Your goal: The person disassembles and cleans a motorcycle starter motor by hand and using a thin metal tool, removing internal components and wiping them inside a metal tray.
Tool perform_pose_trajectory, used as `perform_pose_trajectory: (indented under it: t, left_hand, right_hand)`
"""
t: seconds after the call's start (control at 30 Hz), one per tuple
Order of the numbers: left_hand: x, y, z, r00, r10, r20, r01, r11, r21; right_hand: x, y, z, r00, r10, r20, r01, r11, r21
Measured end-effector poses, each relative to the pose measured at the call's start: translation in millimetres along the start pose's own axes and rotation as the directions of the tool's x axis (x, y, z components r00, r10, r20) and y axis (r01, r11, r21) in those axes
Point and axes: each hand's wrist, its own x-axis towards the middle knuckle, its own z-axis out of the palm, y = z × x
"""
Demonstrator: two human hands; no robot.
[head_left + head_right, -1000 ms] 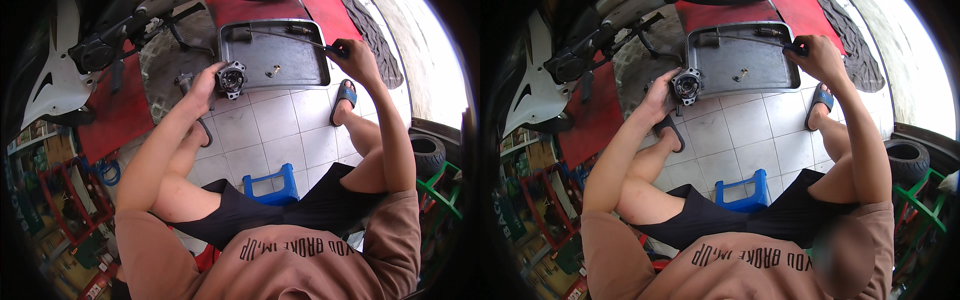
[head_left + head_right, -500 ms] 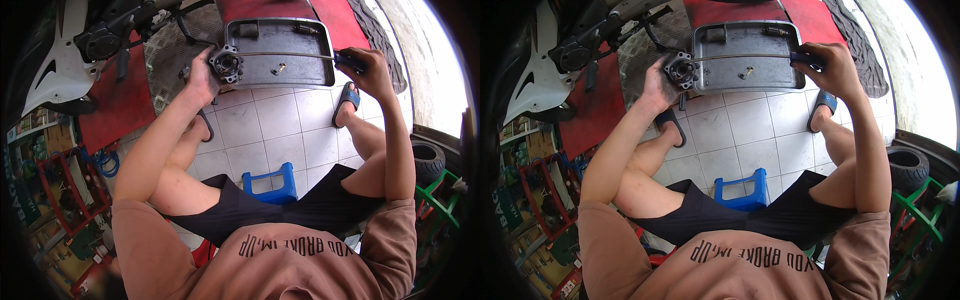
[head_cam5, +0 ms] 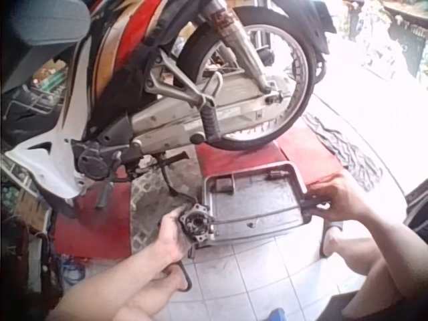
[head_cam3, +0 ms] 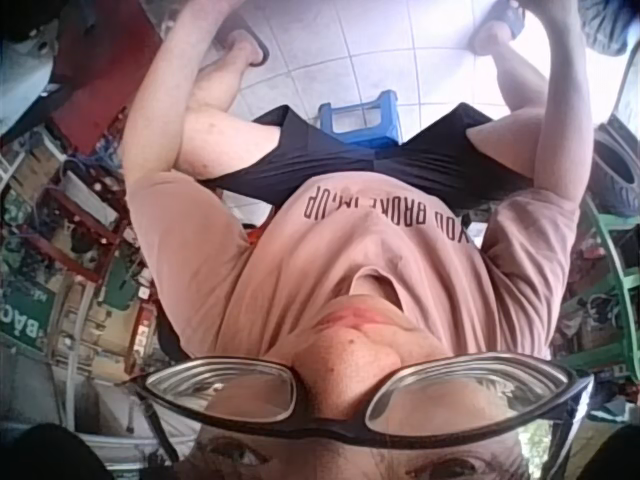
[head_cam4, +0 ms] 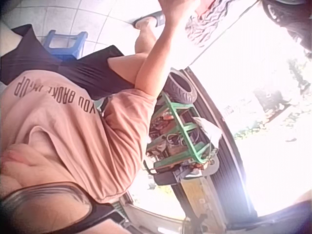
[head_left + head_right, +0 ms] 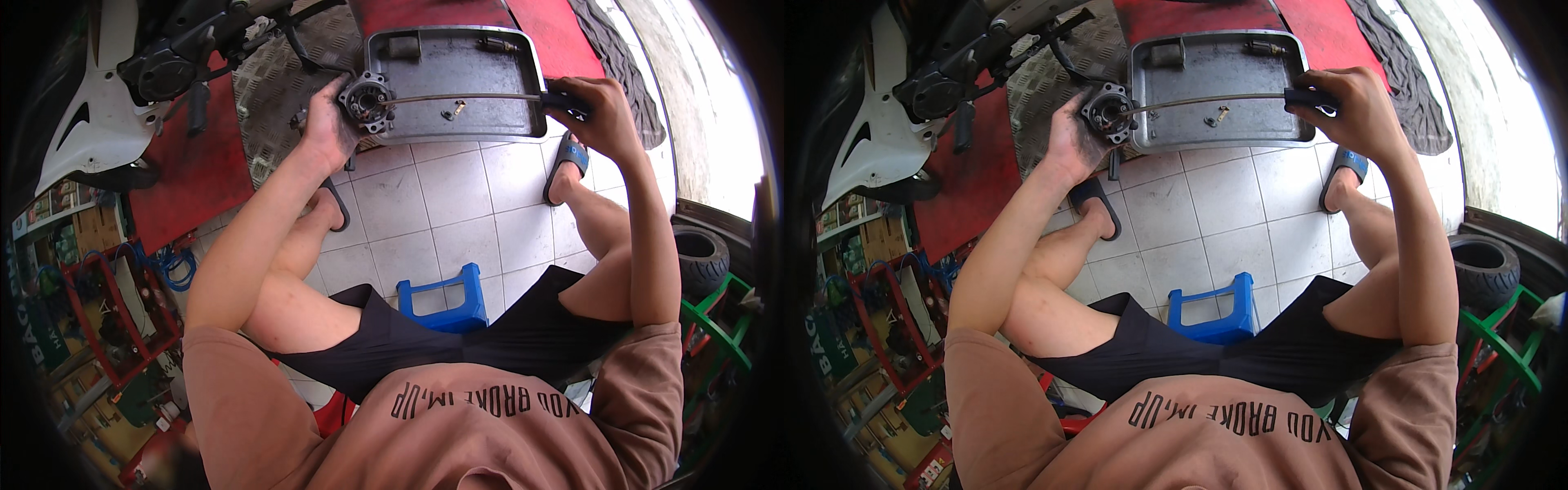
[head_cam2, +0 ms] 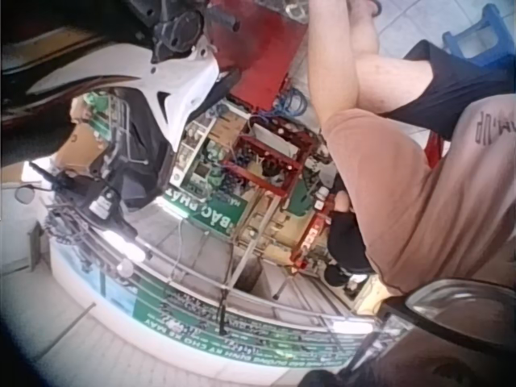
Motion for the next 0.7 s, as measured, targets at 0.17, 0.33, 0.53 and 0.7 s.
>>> perform_pose_trajectory:
  t: [0.17,0.33,0.53,0.7]
  left_hand:
    - [2.0,-0.3,-1.4,0.998,0.005,-0.059,0.000,0.997,0.081]
    - [3.4,1.1,-7.9,0.989,-0.001,-0.145,0.024,0.987,0.159]
    - [4.7,0.4,-11.2,0.997,-0.005,-0.073,0.017,0.986,0.168]
    - [-0.6,2.4,-9.3,0.997,0.009,-0.070,0.001,0.990,0.139]
  right_hand:
    - [0.4,12.4,-1.6,1.000,0.003,-0.006,-0.003,0.999,0.036]
    - [4.8,21.1,-3.3,0.942,0.320,0.099,-0.305,0.942,-0.142]
    - [-4.0,67.5,39.8,0.800,0.568,0.195,-0.484,0.802,-0.351]
    - [-23.8,95.7,93.7,0.681,0.707,0.192,-0.607,0.691,-0.393]
